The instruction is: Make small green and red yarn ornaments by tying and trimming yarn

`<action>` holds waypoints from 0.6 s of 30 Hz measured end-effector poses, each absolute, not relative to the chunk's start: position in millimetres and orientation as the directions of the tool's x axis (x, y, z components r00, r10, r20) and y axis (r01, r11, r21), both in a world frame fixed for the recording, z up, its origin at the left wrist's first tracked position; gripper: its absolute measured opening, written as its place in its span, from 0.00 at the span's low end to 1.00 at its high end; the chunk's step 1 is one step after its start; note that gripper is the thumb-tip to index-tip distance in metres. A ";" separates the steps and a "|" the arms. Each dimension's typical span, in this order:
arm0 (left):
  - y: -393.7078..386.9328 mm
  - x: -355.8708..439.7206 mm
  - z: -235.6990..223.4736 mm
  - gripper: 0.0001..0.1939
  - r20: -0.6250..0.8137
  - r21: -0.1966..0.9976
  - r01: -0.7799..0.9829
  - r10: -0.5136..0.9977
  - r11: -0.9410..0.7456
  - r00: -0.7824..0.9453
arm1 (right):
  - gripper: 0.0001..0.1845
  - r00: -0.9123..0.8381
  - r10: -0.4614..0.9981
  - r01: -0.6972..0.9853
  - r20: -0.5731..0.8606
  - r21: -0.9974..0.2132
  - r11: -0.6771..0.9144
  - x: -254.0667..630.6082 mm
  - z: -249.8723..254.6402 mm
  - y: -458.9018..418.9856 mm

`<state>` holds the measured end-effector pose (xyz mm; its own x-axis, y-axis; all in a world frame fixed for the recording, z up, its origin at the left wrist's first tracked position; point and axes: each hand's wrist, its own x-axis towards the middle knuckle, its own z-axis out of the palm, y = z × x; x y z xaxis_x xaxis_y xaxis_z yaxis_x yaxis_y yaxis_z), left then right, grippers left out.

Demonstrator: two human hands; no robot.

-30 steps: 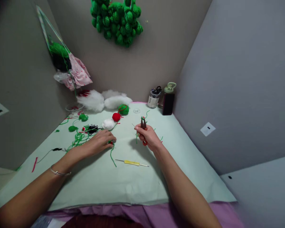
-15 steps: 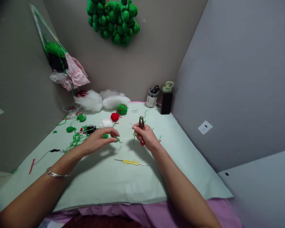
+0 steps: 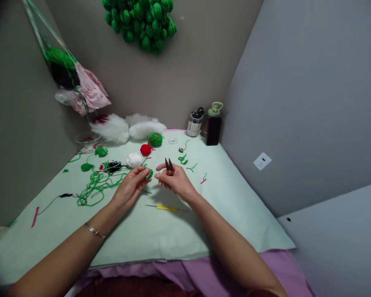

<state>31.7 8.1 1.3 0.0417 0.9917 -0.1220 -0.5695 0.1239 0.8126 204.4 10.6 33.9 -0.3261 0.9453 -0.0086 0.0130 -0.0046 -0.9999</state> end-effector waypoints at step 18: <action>8.7 9.6 16.4 0.12 -0.041 0.834 -0.545 0.995 0.086 0.093 | 0.18 -0.287 0.955 0.031 0.080 -0.995 0.093 193.1 21.8 12.0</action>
